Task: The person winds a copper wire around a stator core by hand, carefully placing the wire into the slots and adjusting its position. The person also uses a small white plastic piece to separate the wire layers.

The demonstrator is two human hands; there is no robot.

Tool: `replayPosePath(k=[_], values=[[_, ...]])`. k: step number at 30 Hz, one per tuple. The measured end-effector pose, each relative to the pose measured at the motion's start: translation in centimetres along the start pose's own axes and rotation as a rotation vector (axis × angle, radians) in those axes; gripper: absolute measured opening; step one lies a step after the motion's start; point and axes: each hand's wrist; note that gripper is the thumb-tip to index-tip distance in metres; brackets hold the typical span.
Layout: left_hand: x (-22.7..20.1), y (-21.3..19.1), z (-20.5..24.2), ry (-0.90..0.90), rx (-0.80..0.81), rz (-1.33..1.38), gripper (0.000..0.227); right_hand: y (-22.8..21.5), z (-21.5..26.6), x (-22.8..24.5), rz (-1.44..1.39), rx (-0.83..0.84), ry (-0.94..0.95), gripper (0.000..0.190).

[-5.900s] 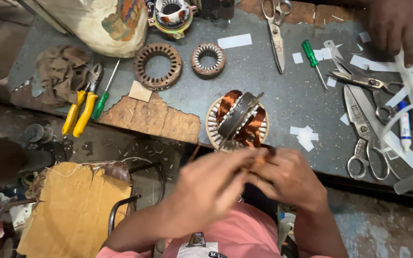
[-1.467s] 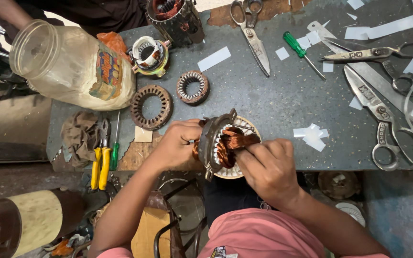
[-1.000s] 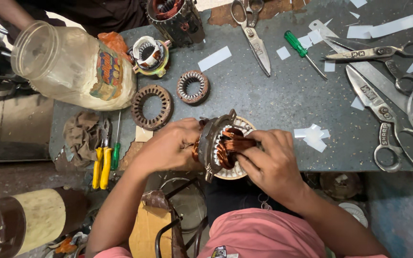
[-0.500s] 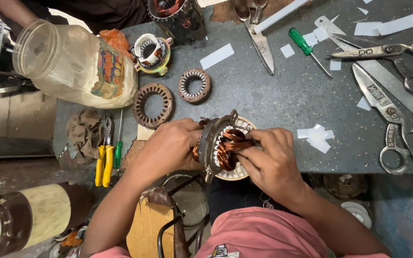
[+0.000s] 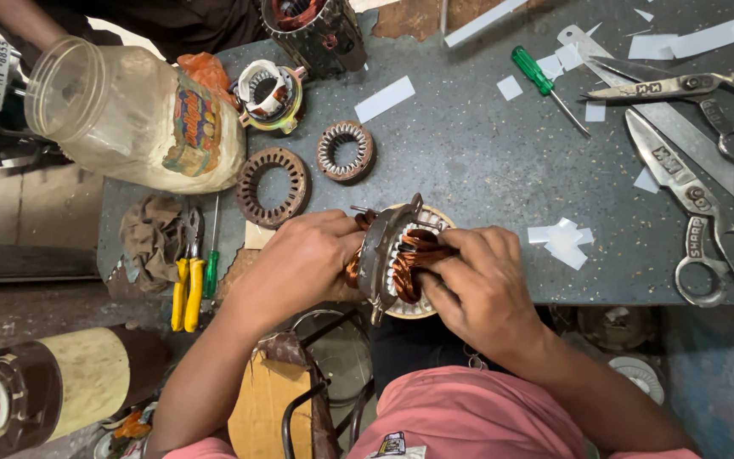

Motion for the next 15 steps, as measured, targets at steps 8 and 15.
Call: replayPosePath(k=[8, 15], values=[[0.5, 1.5, 0.2, -0.05, -0.074, 0.109, 0.05, 1.1, 0.5, -0.5, -0.022, -0.122, -0.06, 0.018], [0.3, 2.3, 0.7, -0.12, -0.117, 0.12, 0.043, 1.1, 0.1, -0.2, 0.052, -0.124, -0.012, 0.017]])
Point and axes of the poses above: each hand's wrist, its own z-axis away from the middle knuckle, its own y-axis out of the palm, x = y × z, and after that the axes turned 8 degrees about x, right-handed
